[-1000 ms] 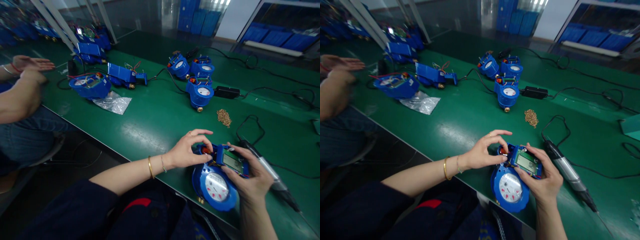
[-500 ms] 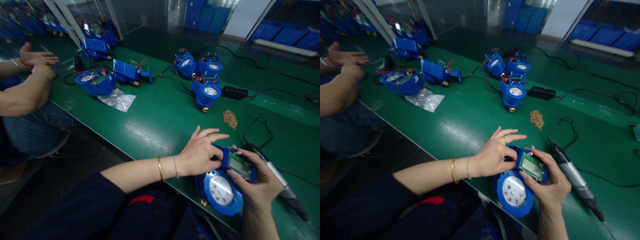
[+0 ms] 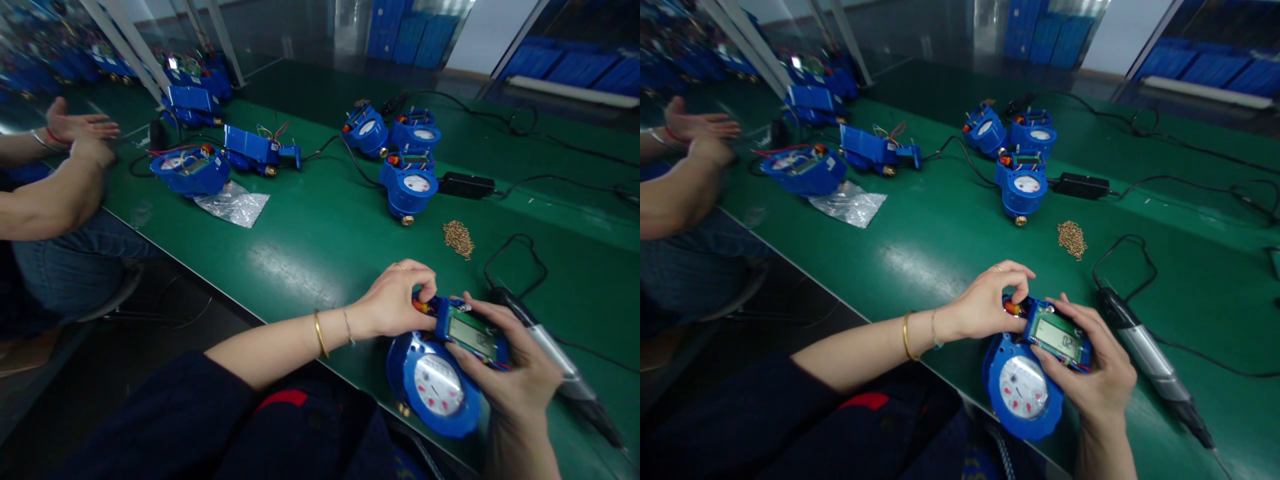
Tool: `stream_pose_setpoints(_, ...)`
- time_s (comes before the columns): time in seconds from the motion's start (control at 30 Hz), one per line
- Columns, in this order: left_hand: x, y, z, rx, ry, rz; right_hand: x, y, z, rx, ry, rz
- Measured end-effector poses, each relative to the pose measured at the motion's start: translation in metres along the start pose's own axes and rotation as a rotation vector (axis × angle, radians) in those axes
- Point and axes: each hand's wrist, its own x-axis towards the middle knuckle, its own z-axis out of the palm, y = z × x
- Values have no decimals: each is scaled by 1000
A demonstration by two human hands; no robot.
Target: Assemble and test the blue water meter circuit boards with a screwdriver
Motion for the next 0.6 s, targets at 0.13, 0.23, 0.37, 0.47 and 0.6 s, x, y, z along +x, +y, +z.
stream_pose_setpoints(0.13,7,-8,-4,-100,-101,-131,5,-2,-2,-49,-42,-46)
stream_pose_setpoints(0.23,10,-14,-15,-324,-274,-149,8,-2,-3,-77,-83,-68)
stream_pose_setpoints(0.37,11,-14,-35,-619,-467,-134,10,-2,-5,-123,-127,-56)
stream_pose_setpoints(0.47,6,-12,-34,-494,-436,-26,11,-4,-5,-138,-164,-41)
stream_pose_setpoints(0.6,-5,-19,-12,-347,-240,94,11,-5,-4,-120,-179,-37)
